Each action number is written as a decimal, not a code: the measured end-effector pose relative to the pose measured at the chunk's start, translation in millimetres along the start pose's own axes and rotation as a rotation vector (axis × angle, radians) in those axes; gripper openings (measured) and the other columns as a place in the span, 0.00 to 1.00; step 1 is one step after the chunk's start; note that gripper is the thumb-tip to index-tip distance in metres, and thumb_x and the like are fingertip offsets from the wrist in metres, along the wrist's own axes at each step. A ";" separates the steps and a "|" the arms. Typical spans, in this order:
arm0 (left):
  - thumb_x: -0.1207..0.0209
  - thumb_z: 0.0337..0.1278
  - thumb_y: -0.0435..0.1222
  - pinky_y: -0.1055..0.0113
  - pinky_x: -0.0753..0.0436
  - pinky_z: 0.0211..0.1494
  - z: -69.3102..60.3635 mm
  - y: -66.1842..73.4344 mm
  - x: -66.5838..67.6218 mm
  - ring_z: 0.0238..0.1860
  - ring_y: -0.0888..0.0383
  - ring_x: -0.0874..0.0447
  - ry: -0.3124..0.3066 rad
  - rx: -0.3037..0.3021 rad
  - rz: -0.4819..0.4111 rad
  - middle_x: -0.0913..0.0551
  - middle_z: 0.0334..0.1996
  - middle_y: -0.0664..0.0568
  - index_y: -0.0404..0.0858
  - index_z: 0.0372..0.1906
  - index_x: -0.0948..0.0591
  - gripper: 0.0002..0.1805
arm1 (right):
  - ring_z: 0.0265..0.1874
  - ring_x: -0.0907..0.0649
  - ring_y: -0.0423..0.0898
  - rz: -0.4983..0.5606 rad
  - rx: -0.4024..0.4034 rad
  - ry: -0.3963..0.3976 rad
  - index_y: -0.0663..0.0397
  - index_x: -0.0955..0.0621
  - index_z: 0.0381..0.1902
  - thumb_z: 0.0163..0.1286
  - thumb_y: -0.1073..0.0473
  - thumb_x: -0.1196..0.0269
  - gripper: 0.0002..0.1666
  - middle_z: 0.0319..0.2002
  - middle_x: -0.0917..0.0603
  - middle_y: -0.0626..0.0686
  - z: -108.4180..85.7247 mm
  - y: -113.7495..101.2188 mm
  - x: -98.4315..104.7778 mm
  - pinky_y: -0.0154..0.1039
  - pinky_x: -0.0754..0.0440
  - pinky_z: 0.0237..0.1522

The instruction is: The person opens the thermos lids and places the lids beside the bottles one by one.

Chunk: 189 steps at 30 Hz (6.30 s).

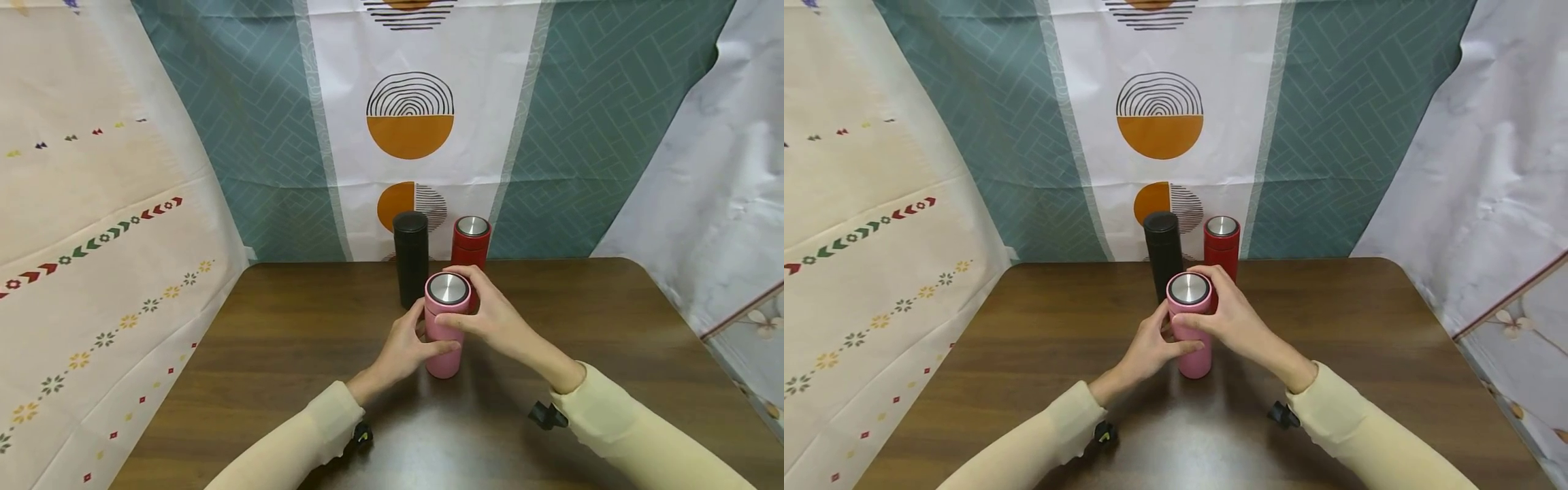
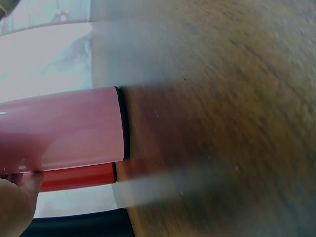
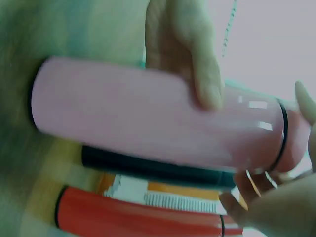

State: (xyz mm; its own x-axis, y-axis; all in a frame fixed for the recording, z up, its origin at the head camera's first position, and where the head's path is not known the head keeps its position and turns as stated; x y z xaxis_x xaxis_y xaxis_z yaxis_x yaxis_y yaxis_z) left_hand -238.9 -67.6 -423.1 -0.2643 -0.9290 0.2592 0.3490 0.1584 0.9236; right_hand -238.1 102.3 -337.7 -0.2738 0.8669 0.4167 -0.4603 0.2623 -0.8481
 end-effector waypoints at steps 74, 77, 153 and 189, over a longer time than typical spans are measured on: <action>0.23 0.55 0.36 0.56 0.19 0.65 1.8 1.7 1.2 0.65 0.56 0.21 -0.023 0.027 -0.020 0.24 0.68 0.56 0.49 0.75 0.32 0.44 | 0.61 0.23 0.49 -0.103 0.037 -0.083 0.49 0.23 0.67 0.62 0.56 0.23 0.37 0.60 0.18 0.48 10.0 -5.2 16.9 0.60 0.28 0.66; 0.23 0.55 0.36 0.56 0.19 0.65 1.1 1.4 1.3 0.64 0.55 0.20 -0.025 0.033 -0.022 0.23 0.67 0.55 0.49 0.75 0.32 0.44 | 0.64 0.24 0.49 -0.062 0.041 -0.206 0.45 0.24 0.70 0.66 0.55 0.26 0.36 0.63 0.20 0.47 14.5 -2.4 22.1 0.62 0.29 0.67; 0.23 0.55 0.37 0.57 0.20 0.66 0.6 -0.4 3.4 0.65 0.56 0.20 -0.039 0.027 -0.023 0.24 0.68 0.55 0.51 0.76 0.33 0.45 | 0.59 0.24 0.47 -0.125 0.035 -0.114 0.49 0.23 0.66 0.61 0.55 0.22 0.36 0.59 0.22 0.49 11.1 -12.5 15.4 0.55 0.27 0.65; 0.25 0.58 0.37 0.60 0.16 0.61 0.4 -0.2 2.5 0.63 0.55 0.18 -0.062 0.012 -0.033 0.24 0.68 0.55 0.53 0.77 0.34 0.45 | 0.56 0.20 0.52 -0.054 -0.082 -0.039 0.59 0.31 0.63 0.61 0.56 0.22 0.40 0.59 0.25 0.57 5.8 -6.3 7.2 0.51 0.20 0.59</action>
State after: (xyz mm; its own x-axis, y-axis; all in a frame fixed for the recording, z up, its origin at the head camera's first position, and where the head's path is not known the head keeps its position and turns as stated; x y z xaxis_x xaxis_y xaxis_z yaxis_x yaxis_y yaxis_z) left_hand -240.0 -69.8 -422.5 -0.3310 -0.9112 0.2453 0.3285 0.1324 0.9352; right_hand -242.1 104.4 -327.4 -0.2837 0.8339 0.4734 -0.4053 0.3432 -0.8473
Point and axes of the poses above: each hand's wrist, its own z-axis towards the middle knuckle, its own x-axis out of the back of the hand, y = z × x, the point moved 4 cm from there along z, towards the middle knuckle
